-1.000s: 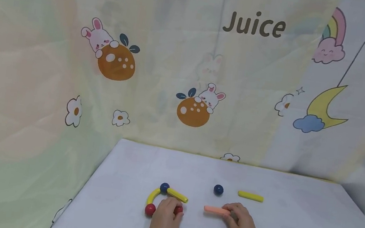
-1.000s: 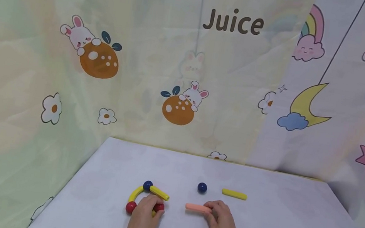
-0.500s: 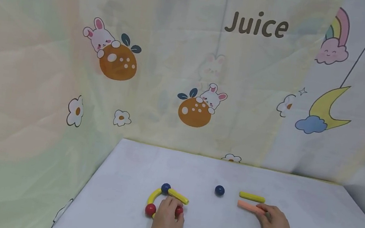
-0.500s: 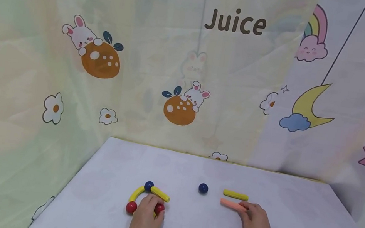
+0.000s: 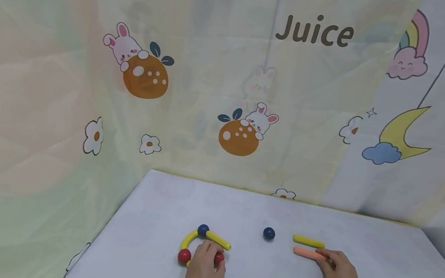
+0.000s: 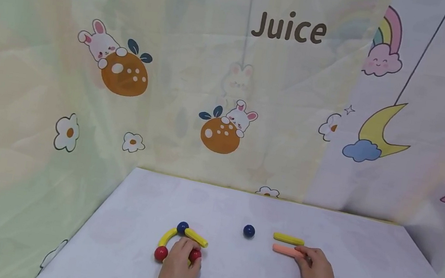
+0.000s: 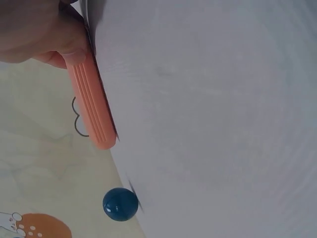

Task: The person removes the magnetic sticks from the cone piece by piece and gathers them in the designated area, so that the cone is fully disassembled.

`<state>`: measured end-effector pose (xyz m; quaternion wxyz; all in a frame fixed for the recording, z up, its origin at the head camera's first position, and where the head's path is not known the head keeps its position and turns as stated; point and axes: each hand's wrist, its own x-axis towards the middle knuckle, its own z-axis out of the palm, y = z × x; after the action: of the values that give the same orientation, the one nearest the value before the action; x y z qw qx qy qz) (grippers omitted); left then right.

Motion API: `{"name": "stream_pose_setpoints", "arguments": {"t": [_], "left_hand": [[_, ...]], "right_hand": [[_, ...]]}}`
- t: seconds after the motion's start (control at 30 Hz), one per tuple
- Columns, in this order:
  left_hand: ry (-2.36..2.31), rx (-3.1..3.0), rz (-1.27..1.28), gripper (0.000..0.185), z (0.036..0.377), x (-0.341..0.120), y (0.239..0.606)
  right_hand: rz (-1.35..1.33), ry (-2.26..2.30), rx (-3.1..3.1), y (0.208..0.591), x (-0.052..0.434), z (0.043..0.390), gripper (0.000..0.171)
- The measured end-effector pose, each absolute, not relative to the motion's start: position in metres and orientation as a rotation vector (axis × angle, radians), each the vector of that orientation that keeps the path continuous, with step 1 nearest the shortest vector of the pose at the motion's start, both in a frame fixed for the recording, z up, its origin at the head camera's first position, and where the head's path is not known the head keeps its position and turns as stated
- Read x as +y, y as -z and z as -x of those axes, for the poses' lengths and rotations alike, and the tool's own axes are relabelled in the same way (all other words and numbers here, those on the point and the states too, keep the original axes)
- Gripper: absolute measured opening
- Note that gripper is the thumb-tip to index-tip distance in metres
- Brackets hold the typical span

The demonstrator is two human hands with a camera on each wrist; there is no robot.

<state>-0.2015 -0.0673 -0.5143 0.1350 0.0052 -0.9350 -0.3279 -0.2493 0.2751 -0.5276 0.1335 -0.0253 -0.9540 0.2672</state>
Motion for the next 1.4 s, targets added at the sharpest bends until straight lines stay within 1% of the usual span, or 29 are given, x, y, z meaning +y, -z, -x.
{"name": "stream_pose_setpoints", "arguments": {"t": [0.17, 0.33, 0.43, 0.5, 0.6, 0.77, 0.9, 0.97, 1.13, 1.2, 1.4], "left_hand": [[0.984, -2.708, -0.027, 0.024, 0.202, -0.068, 0.514], [1.007, -2.699, -0.024, 0.023, 0.201, -0.069, 0.514], [1.007, -2.701, -0.026, 0.023, 0.201, -0.069, 0.515], [1.001, -2.698, -0.023, 0.023, 0.201, -0.069, 0.515], [1.005, -2.687, -0.007, 0.024, 0.201, -0.07, 0.517], [1.019, -2.682, 0.045, 0.024, 0.202, -0.072, 0.519], [1.011, -2.702, 0.05, 0.024, 0.202, -0.072, 0.518], [1.006, -2.706, 0.049, 0.023, 0.203, -0.072, 0.517], [0.998, -2.703, 0.045, 0.022, 0.203, -0.072, 0.517], [1.001, -2.708, 0.037, 0.022, 0.203, -0.072, 0.518], [1.007, -2.714, 0.042, 0.022, 0.203, -0.072, 0.519]], "right_hand": [[0.094, -0.767, -2.757, 0.529, 0.274, 0.25, 0.029], [0.119, -0.792, -2.753, 0.53, 0.276, 0.247, 0.036], [0.181, -0.814, -2.761, 0.528, 0.275, 0.244, 0.038], [0.241, -0.815, -2.75, 0.527, 0.27, 0.24, 0.035], [0.319, -0.82, -2.726, 0.524, 0.256, 0.231, 0.031], [0.398, -0.844, -2.704, 0.52, 0.215, 0.216, 0.028], [0.368, -0.846, -2.72, 0.517, 0.189, 0.209, 0.025], [0.348, -0.832, -2.715, 0.516, 0.184, 0.21, 0.028], [0.375, -0.762, -2.699, 0.519, 0.198, 0.224, 0.039], [0.395, -0.726, -2.711, 0.522, 0.208, 0.23, 0.039], [0.329, -0.647, -2.749, 0.524, 0.236, 0.237, 0.028]]}}
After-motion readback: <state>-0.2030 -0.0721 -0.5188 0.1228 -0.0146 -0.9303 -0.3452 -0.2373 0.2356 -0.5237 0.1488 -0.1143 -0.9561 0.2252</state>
